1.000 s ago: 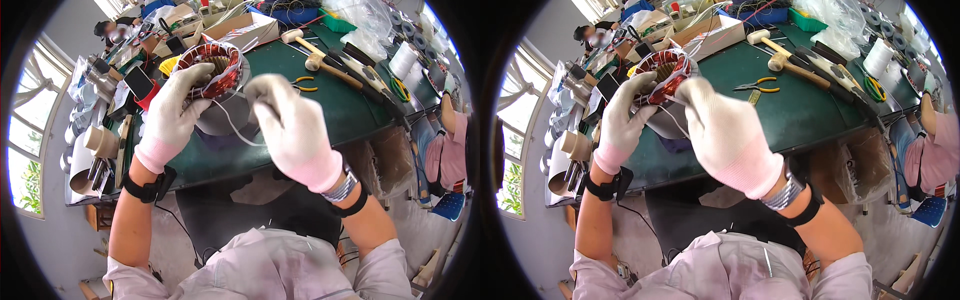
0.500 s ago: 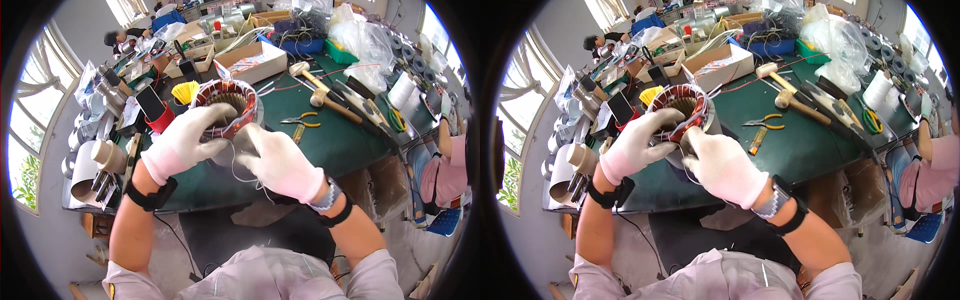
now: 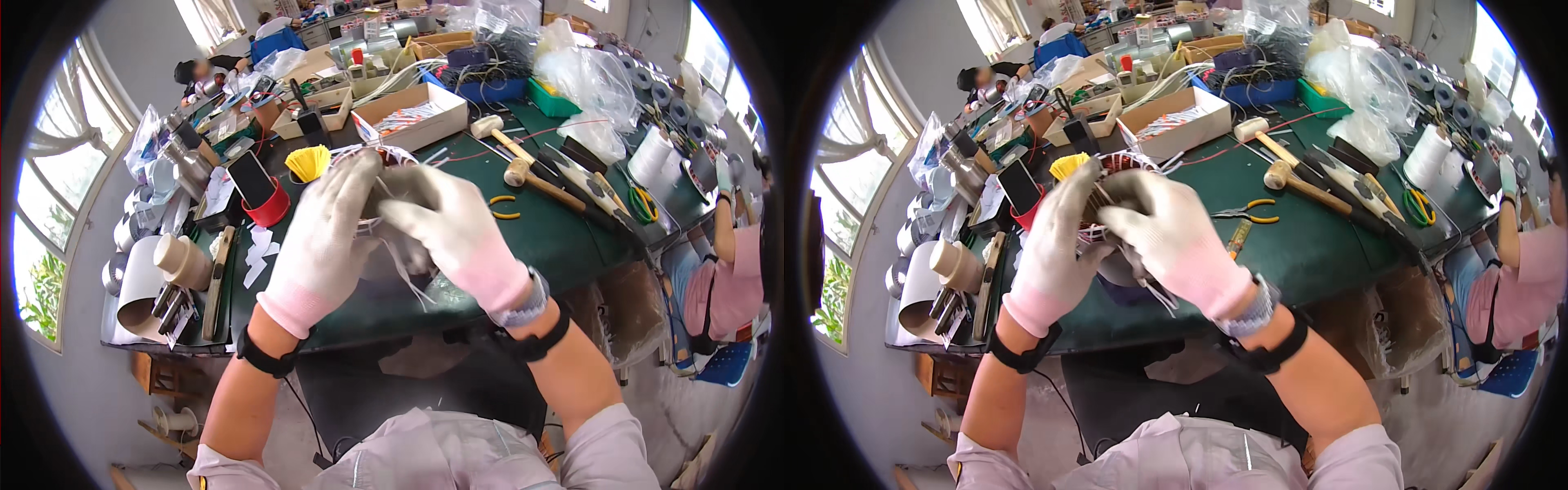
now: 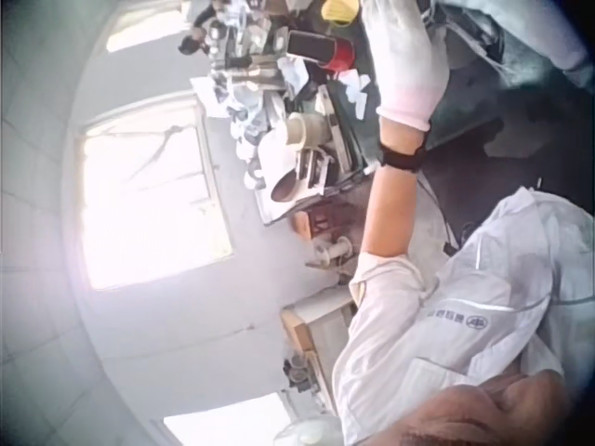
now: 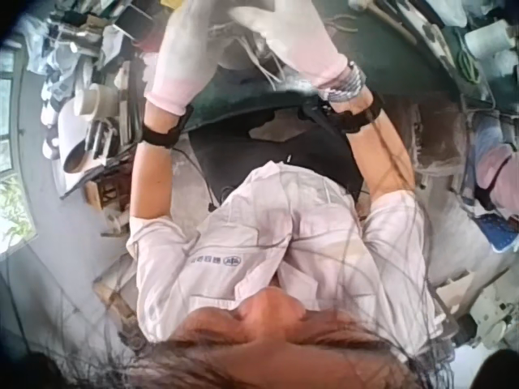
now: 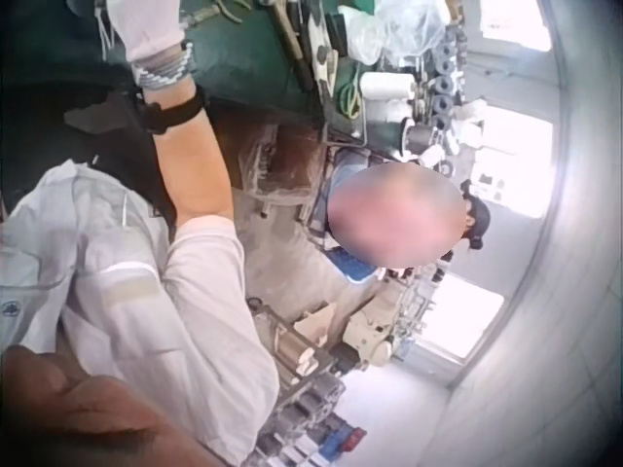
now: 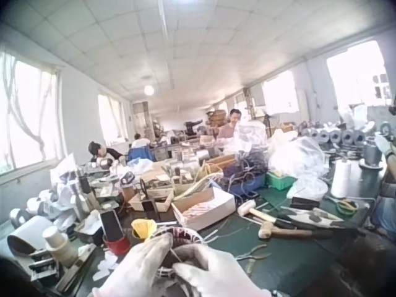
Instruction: The person threads a white wire through the slots of a motor stator, looping and tying it to secure the copper windings. The person uses a small pair of pliers to pull the wire tight and trim it.
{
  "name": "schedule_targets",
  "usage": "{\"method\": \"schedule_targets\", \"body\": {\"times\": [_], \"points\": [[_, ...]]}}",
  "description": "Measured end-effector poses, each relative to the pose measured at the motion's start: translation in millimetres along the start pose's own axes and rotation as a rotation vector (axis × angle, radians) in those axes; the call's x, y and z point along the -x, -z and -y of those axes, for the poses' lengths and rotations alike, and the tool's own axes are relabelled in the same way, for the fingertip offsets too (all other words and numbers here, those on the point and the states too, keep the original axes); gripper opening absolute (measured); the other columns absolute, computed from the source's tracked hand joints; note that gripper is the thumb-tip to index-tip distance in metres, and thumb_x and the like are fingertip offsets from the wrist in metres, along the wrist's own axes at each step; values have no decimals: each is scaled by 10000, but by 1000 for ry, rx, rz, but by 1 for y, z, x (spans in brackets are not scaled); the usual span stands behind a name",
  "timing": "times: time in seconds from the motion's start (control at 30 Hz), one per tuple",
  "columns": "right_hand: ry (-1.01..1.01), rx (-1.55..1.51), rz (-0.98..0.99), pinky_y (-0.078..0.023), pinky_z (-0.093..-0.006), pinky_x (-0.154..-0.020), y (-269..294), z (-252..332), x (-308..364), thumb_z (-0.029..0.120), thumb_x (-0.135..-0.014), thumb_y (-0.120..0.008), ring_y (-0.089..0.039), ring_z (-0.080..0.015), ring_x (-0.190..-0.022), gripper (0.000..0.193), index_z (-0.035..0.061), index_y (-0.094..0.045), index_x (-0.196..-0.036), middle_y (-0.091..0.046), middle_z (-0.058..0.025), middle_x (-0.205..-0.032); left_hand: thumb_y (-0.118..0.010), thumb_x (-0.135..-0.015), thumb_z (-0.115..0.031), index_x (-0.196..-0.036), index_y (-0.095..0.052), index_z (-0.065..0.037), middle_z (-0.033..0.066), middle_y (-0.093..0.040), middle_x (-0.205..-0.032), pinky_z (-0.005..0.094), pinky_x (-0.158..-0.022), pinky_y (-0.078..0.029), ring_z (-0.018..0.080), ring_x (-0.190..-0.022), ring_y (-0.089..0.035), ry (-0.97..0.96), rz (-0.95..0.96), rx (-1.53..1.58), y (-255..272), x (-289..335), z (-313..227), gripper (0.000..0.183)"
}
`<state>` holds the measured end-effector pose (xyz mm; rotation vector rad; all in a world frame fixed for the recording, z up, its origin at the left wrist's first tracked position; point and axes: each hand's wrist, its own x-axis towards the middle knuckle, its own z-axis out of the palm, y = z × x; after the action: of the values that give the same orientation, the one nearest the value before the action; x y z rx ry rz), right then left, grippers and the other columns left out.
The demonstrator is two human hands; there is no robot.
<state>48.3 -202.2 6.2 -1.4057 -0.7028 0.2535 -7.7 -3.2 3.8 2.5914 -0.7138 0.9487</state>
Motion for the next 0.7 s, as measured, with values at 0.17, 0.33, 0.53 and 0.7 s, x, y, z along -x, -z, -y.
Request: {"method": "schedule_targets", "body": {"times": [0.17,0.33,0.53,0.7], "points": [[41,474,-360,-505,-309,-651,28,-41,80,54,-957,-674,-641,-167,-669,129,-39,-742,-1016,-674,-139,-774,-794,-825,89,-1589,-465,-76,152,-730,-1191,405,-963,-574,322,-1091,-708,267,157,251,-2,8,-3,848],[-22,666,-349,-556,-382,-724,52,-76,117,40,-937,-663,-715,-310,-760,126,-30,-748,-998,-726,-170,-877,-796,-829,86,-1558,-505,-58,143,-731,-1183,376,-924,-584,302,-1079,-712,213,115,246,-3,14,1,798],[156,508,-237,-550,-377,-732,8,-68,62,49,-949,-679,-715,-301,-790,94,-14,-738,-987,-721,-146,-878,-787,-828,119,-1503,-559,-45,117,-718,-1244,355,-883,-593,245,-1104,-720,220,84,256,-11,20,7,731],[-129,66,-244,-493,-265,-685,-3,-42,74,10,-928,-705,-606,-79,-743,142,-13,-762,-1056,-695,-55,-829,-808,-811,65,-1360,-672,-25,147,-713,-1228,383,-913,-587,318,-1102,-711,148,98,246,-9,14,4,573]]}}
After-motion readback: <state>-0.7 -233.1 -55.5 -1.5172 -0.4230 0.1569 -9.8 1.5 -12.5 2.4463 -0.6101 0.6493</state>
